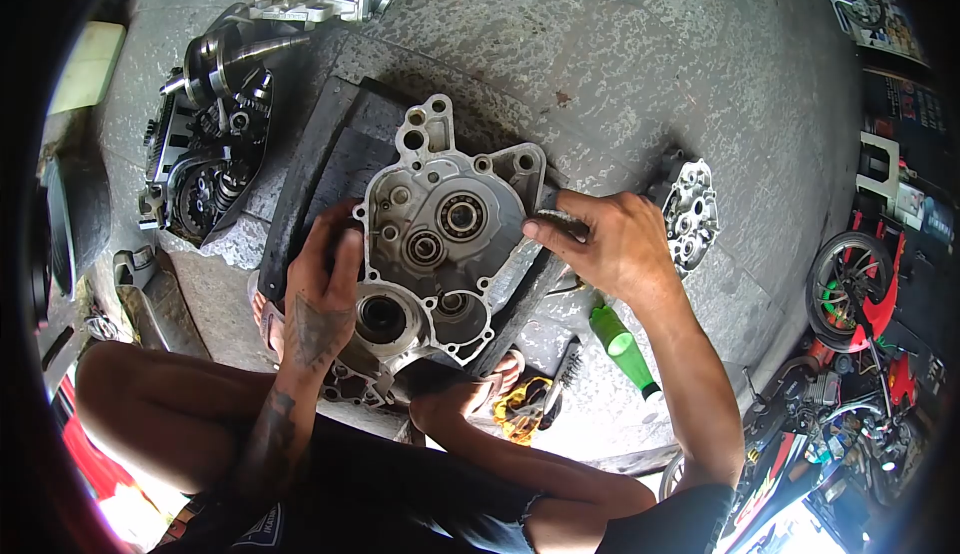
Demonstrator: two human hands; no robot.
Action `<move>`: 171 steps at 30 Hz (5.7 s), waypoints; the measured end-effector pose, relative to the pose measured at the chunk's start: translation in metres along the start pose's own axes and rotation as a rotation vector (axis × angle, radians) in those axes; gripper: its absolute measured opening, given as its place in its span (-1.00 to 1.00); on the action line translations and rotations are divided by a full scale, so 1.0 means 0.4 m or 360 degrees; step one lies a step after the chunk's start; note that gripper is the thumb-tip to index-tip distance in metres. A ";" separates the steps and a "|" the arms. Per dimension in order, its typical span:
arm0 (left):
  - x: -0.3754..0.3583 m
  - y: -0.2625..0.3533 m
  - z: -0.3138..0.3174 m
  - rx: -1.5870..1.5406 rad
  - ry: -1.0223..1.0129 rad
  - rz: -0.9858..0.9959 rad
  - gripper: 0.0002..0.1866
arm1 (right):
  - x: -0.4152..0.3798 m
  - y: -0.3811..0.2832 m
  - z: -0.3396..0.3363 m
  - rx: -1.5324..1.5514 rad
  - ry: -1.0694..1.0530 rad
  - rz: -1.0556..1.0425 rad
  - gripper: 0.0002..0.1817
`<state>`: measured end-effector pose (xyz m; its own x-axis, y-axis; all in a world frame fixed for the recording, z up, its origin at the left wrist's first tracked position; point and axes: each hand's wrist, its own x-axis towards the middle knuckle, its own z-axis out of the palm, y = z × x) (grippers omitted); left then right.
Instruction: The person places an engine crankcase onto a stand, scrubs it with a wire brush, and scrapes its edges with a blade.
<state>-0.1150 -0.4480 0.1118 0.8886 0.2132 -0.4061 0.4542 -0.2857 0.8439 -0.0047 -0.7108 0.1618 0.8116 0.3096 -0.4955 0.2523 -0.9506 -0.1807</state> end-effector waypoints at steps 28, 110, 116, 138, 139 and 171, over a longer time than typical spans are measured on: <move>0.003 0.003 -0.001 -0.0084 -0.0014 -0.0087 -0.61 | -0.089 -0.059 0.121 0.0625 0.0499 -0.0088 -0.78; -0.001 -0.039 0.027 -0.0061 0.0204 0.0233 -0.65 | -0.247 -0.257 -0.017 -0.0501 -0.0350 0.0221 -0.68; 0.017 -0.065 0.045 -0.0099 0.0207 0.0203 -0.62 | -0.309 -0.218 0.133 0.0207 0.0216 0.0203 -0.80; 0.021 -0.052 0.017 -0.0255 0.0064 0.0281 -0.62 | -0.324 -0.485 0.328 0.1946 0.0884 0.1123 -0.46; 0.014 -0.055 0.023 -0.0254 0.0043 0.0279 -0.62 | -0.310 -0.468 0.338 0.2029 0.0938 0.1126 -0.46; 0.014 -0.042 0.020 -0.0341 0.0150 0.0234 -0.64 | -0.212 -0.321 0.214 0.0371 0.0872 0.0439 -0.87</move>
<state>-0.1169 -0.4496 0.0926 0.9297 0.2727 -0.2476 0.2878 -0.1179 0.9504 -0.1508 -0.6130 0.1544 0.9967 -0.0590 -0.0565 -0.0740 -0.9450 -0.3187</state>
